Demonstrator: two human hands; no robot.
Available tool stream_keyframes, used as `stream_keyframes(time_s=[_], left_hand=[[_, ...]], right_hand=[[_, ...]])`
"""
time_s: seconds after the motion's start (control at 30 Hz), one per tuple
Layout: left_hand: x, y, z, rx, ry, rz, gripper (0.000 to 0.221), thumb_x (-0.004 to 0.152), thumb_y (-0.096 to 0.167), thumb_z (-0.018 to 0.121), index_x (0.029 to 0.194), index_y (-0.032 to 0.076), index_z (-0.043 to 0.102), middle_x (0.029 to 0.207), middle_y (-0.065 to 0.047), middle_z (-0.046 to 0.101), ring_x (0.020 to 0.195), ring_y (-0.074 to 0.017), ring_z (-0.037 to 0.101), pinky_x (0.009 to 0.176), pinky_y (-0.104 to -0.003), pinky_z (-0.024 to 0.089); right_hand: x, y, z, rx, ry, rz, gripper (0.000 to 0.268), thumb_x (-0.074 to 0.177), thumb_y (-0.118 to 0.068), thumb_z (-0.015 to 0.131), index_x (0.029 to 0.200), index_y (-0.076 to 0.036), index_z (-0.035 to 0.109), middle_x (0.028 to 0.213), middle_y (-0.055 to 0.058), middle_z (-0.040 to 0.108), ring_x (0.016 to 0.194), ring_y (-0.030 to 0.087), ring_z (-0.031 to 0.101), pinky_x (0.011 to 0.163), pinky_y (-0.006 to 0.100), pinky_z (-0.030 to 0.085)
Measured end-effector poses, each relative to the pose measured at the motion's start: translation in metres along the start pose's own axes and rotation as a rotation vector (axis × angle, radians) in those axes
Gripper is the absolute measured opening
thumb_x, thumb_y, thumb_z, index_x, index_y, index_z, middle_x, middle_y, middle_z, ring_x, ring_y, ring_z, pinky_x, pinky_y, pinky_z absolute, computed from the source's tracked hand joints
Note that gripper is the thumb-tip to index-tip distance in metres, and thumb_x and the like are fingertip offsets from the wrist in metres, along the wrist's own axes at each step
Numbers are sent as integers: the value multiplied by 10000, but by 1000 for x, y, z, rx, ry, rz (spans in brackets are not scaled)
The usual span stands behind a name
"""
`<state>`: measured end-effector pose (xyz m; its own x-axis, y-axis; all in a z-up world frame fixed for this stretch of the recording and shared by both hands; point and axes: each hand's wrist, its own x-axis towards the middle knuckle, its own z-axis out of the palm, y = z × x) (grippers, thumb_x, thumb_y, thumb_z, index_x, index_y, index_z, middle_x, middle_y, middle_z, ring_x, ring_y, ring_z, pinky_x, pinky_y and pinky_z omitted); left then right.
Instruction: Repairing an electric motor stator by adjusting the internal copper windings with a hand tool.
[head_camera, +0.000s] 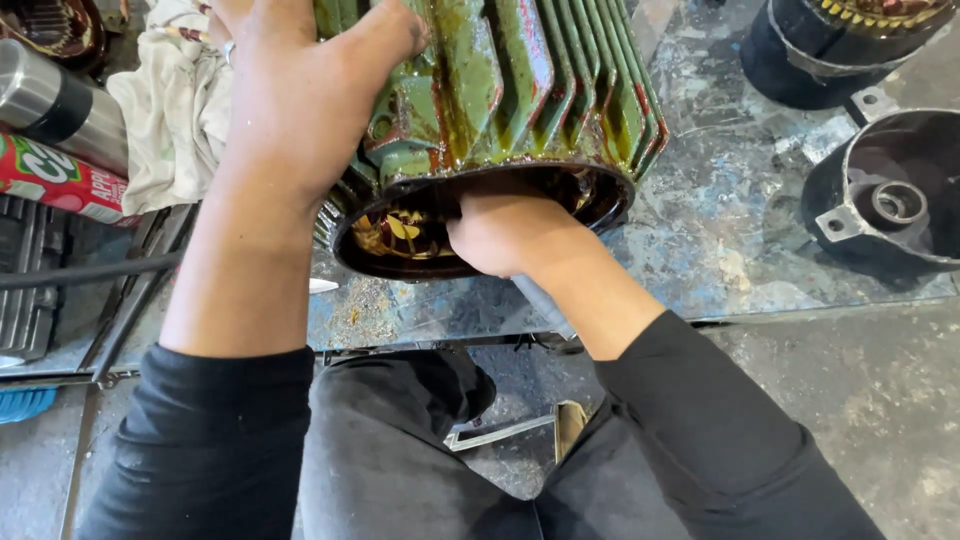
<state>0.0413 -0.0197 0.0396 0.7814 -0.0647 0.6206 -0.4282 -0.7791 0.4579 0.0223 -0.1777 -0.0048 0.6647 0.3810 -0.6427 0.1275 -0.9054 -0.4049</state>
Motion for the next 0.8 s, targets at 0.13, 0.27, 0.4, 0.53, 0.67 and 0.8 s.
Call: stream_keyframes(time_s=[0.13, 0.27, 0.4, 0.53, 0.67, 0.8], left_hand=[[1, 15, -4, -52, -64, -203, 362, 870, 406, 708, 1122, 147, 729, 1149, -79, 587, 1080, -243, 586, 847, -401, 494], [0, -4, 4, 16, 31, -57, 359, 887, 381, 779, 1148, 139, 737, 1199, -149, 517, 1183, -330, 429, 1008, -471, 345], [1, 4, 1, -81, -44, -102, 273, 892, 336, 697, 1074, 132, 714, 1083, -57, 647, 1030, -227, 593, 818, -413, 481], [1, 11, -3, -129, -99, -193, 132, 917, 326, 723, 937, 208, 667, 953, 68, 658, 945, -114, 580, 801, -362, 481], [-2, 8, -4, -139, -95, -149, 120, 955, 301, 698, 987, 190, 666, 975, 74, 659, 955, -104, 565, 798, -357, 481], [-3, 3, -2, -211, -116, -44, 90, 1036, 166, 679, 990, 136, 607, 1007, 21, 614, 993, -141, 527, 882, -377, 470]], right_hand=[[22, 0, -1, -53, -15, 33, 355, 1042, -209, 382, 905, -68, 678, 867, 126, 687, 771, 255, 607, 784, 390, 493], [21, -3, 0, -75, -43, 92, 453, 1082, -124, 342, 1413, -47, 642, 1357, 205, 672, 1104, 319, 671, 990, 407, 531], [23, -1, 3, -28, -33, 99, 387, 1097, -157, 361, 1223, -41, 708, 1123, 132, 713, 921, 269, 650, 839, 378, 537], [117, 25, 25, -71, -97, 89, 392, 1108, -292, 345, 1237, -107, 664, 1201, 96, 615, 1013, 231, 579, 913, 395, 493], [103, 25, 22, -86, -84, -2, 315, 1066, -214, 395, 871, -108, 618, 809, 60, 528, 695, 201, 405, 693, 377, 401], [129, 39, 24, 8, -140, 91, 579, 1157, -425, 272, 1578, -84, 475, 1599, 152, 518, 1411, 308, 565, 1220, 467, 449]])
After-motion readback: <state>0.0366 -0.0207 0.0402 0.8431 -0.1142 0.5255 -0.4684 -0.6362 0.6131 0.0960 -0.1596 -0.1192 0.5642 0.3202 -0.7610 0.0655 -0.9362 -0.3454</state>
